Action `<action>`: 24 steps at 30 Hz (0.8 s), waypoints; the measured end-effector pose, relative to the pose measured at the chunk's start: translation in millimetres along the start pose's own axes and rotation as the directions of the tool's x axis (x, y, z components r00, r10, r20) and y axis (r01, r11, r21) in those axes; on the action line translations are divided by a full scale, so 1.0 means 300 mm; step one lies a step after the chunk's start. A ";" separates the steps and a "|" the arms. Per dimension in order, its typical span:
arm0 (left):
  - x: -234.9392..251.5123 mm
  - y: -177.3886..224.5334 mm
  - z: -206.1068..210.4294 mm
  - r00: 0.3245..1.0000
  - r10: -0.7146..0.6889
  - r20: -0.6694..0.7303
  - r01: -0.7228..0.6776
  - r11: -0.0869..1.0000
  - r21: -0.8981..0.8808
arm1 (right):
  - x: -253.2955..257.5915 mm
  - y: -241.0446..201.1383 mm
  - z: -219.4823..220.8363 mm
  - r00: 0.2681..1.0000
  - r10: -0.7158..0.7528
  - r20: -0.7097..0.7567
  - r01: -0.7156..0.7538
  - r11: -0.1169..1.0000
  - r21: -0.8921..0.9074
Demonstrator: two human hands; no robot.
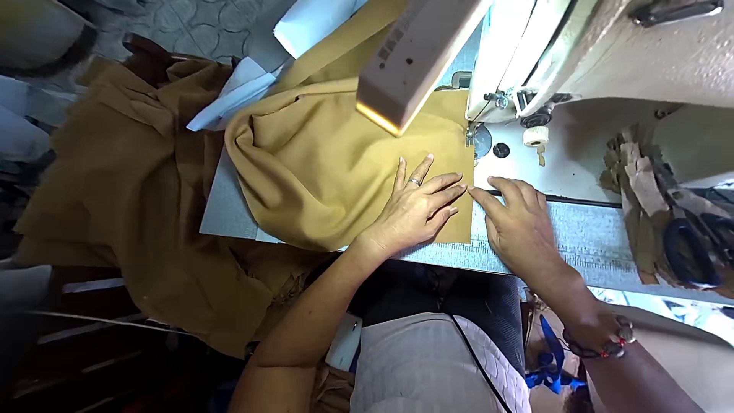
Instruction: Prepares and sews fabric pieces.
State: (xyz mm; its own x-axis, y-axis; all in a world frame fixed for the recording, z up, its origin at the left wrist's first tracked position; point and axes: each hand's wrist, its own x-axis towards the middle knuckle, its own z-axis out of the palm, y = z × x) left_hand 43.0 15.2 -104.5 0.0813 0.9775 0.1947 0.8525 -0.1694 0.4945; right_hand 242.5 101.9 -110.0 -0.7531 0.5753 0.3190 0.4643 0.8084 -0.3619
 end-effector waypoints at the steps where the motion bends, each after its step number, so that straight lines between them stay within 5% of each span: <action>1: 0.002 -0.010 -0.002 1.000 0.012 -0.002 -0.012 1.000 0.000 | 0.006 -0.001 -0.001 1.000 -0.003 0.014 0.004 1.000 -0.012; 12: 0.114 -0.091 -0.035 0.998 0.038 0.049 -0.039 0.999 0.014 | 0.123 0.021 -0.017 0.997 0.022 0.077 -0.017 0.998 -0.065; 24: 0.265 -0.216 -0.093 0.985 0.134 0.108 -0.135 0.991 0.003 | 0.118 0.028 0.021 0.997 0.067 -0.022 -0.068 0.996 -0.052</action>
State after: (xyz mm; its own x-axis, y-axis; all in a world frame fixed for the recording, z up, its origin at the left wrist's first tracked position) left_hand -20.3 100.3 -97.6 0.2497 0.9539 0.1664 0.8352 -0.2991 0.4614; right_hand 217.0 128.4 -107.2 -0.7098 0.6310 0.3131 0.5382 0.7726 -0.3368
